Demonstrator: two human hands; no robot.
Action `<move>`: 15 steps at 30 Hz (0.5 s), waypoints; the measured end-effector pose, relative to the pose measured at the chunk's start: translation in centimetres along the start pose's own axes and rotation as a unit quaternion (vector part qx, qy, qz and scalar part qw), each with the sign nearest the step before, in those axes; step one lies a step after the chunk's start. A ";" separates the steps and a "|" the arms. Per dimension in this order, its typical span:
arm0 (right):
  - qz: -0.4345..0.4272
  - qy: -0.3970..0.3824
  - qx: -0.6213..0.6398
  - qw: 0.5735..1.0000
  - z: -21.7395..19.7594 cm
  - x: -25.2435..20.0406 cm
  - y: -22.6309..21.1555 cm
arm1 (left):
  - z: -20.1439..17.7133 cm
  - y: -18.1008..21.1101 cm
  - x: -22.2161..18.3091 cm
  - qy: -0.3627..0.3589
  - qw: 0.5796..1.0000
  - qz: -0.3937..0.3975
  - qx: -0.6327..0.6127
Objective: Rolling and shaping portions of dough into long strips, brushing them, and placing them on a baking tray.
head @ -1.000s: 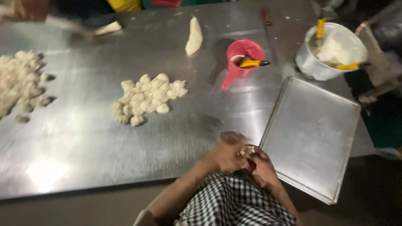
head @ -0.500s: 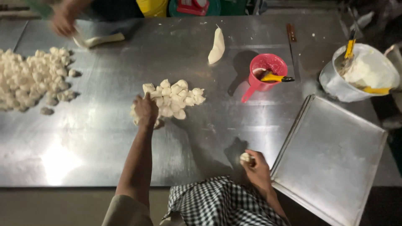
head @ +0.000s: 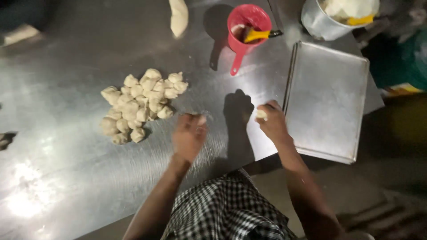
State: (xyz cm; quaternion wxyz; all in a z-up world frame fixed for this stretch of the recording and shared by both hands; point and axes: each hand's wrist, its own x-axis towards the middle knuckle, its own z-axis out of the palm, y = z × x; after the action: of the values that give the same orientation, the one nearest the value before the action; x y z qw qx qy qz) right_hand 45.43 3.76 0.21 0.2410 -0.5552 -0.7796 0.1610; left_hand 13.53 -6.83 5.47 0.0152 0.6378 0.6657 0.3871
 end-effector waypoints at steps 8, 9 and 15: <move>-0.012 -0.182 0.003 0.983 2.6 4.8 3.1 | 6.8 0.1 1.3 -0.209 0.969 -0.077 0.104; 0.030 -0.161 -0.068 0.984 3.8 4.8 3.4 | 7.9 0.1 1.7 -0.177 0.976 -0.057 0.115; 0.002 0.049 -0.238 0.970 8.0 6.1 -0.6 | 12.9 -1.5 2.3 -0.128 0.983 -0.034 0.124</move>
State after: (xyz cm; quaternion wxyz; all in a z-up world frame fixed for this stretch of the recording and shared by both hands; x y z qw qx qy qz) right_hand 38.89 9.48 -4.92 0.1394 -0.6053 -0.7817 -0.0555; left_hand 18.46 1.72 -3.28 0.0346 0.6559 0.7226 0.2156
